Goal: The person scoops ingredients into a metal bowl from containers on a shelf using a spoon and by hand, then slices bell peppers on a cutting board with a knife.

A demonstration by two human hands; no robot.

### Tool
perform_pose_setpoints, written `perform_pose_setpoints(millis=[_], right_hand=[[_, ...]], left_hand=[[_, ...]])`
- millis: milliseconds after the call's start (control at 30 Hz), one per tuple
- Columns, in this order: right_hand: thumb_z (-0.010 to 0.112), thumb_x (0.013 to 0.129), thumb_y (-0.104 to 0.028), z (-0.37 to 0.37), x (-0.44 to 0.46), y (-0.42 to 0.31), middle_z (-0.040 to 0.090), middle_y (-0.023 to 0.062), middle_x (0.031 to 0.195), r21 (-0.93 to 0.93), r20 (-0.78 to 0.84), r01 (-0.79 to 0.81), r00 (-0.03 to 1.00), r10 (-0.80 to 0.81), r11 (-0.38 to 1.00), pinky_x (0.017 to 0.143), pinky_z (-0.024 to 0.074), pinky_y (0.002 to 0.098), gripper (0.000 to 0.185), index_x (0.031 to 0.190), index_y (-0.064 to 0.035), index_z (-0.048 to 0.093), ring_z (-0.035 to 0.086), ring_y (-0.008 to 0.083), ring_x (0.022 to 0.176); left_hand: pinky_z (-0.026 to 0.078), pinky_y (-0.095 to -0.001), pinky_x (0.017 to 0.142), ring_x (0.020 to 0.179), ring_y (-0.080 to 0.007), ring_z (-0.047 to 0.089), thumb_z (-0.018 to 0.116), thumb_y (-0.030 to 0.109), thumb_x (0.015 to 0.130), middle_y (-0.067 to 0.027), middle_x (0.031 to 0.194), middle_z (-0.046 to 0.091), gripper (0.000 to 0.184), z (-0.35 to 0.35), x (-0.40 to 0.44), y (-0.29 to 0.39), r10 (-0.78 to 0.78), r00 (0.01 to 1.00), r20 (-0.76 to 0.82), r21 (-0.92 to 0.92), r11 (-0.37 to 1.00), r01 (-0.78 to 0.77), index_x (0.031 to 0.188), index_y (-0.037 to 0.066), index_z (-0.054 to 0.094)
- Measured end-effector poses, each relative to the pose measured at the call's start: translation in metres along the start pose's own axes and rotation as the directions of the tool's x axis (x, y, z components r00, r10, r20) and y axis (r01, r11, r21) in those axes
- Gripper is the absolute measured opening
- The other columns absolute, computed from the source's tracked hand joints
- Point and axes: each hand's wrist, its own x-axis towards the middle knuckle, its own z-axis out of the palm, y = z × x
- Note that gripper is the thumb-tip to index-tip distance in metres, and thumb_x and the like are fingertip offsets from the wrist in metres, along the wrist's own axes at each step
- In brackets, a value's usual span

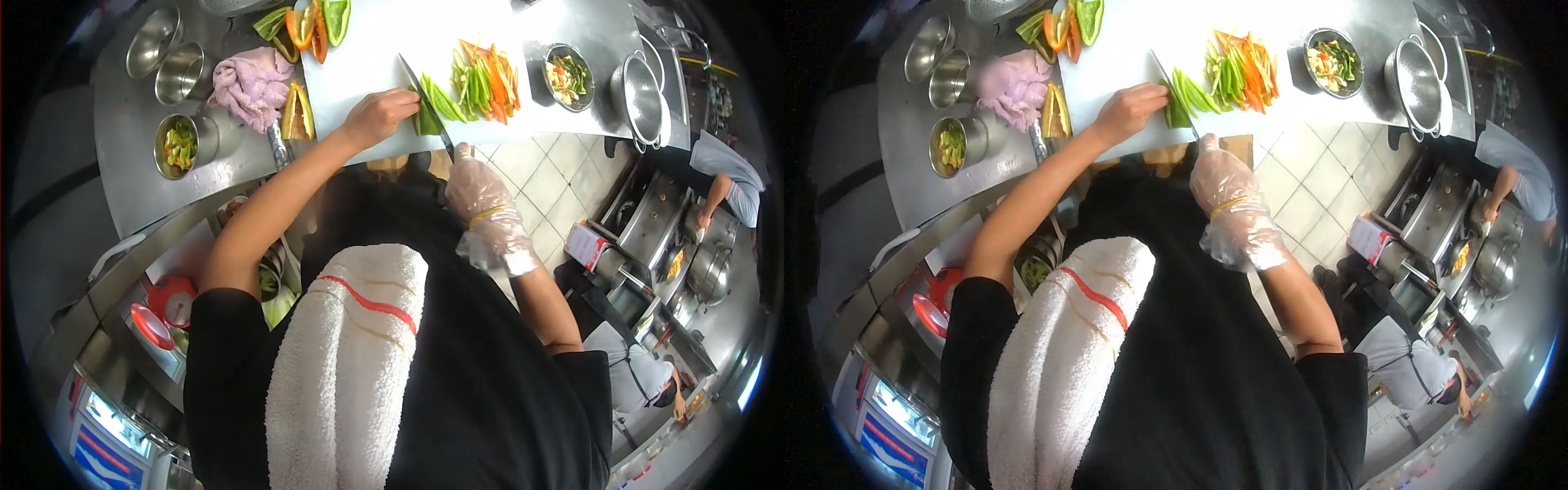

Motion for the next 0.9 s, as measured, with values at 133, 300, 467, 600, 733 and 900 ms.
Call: perform_pose_setpoints(millis=[133,300,467,600,733,900], right_hand=[[0.046,0.087,-0.007,0.052,0.037,0.019,0.065,0.0218,0.076,-0.081,-0.346,0.18,0.917,-0.197,0.98,0.064,0.0517,0.0446,0.029,0.112,0.006,0.048,0.066,0.0345,0.073],[0.047,0.086,-0.008,0.006,0.009,0.0,0.064,0.0224,0.074,0.139,-0.128,-0.045,0.99,0.063,0.989,0.064,0.0525,0.0434,0.018,0.099,0.0039,0.05,0.066,0.0342,0.073],[0.047,0.084,-0.006,0.07,0.048,0.02,0.063,0.0206,0.07,-0.072,-0.41,0.212,0.885,-0.222,0.975,0.062,0.052,0.0429,0.022,0.102,0.0063,0.05,0.065,0.0325,0.066],[0.049,0.083,-0.005,0.017,0.038,0.001,0.063,0.0182,0.069,0.045,-0.138,0.0,0.99,0.006,0.999,0.063,0.0528,0.04,0.025,0.104,0.0077,0.053,0.067,0.0309,0.07],[0.047,0.085,-0.007,0.069,0.032,0.013,0.06,0.0219,0.072,-0.387,-0.246,0.208,0.916,-0.318,0.898,0.063,0.051,0.043,0.022,0.099,0.0091,0.051,0.065,0.034,0.067],[0.048,0.083,-0.004,0.056,0.053,0.015,0.062,0.024,0.075,-0.331,-0.432,0.221,0.829,-0.355,0.917,0.062,0.0524,0.0405,0.02,0.099,0.0075,0.05,0.065,0.0329,0.067]], left_hand=[[0.054,-0.0346,0.073,0.089,-0.0275,0.062,0.052,-0.004,0.071,-0.011,0.097,0.064,0.021,0.004,0.002,-0.007,0.099,0.988,-0.118,0.033,0.995,-0.096,0.088,-0.002,0.064],[0.053,-0.0356,0.072,0.089,-0.0287,0.062,0.052,-0.002,0.071,-0.0114,0.095,0.062,0.018,0.001,0.0,0.0,0.051,0.998,-0.021,0.031,0.998,-0.051,0.086,-0.001,0.063],[0.053,-0.0357,0.07,0.087,-0.0279,0.061,0.051,-0.001,0.073,-0.0092,0.092,0.059,0.011,0.006,0.001,-0.005,0.103,0.983,-0.153,0.028,0.995,-0.1,0.08,0.0,0.059],[0.053,-0.035,0.074,0.09,-0.0295,0.062,0.054,-0.008,0.07,-0.0132,0.097,0.063,0.021,-0.002,0.007,-0.007,0.094,0.99,-0.102,0.042,0.995,-0.09,0.088,-0.004,0.064],[0.053,-0.0351,0.077,0.092,-0.0307,0.062,0.054,-0.008,0.07,-0.0142,0.099,0.063,0.024,0.006,-0.001,-0.008,0.009,0.996,-0.083,0.004,1.0,-0.009,0.09,-0.003,0.064],[0.053,-0.0355,0.077,0.092,-0.0312,0.062,0.053,-0.009,0.07,-0.0144,0.099,0.064,0.022,0.005,0.0,-0.005,0.048,0.99,-0.136,0.018,0.999,-0.046,0.089,-0.003,0.065]])
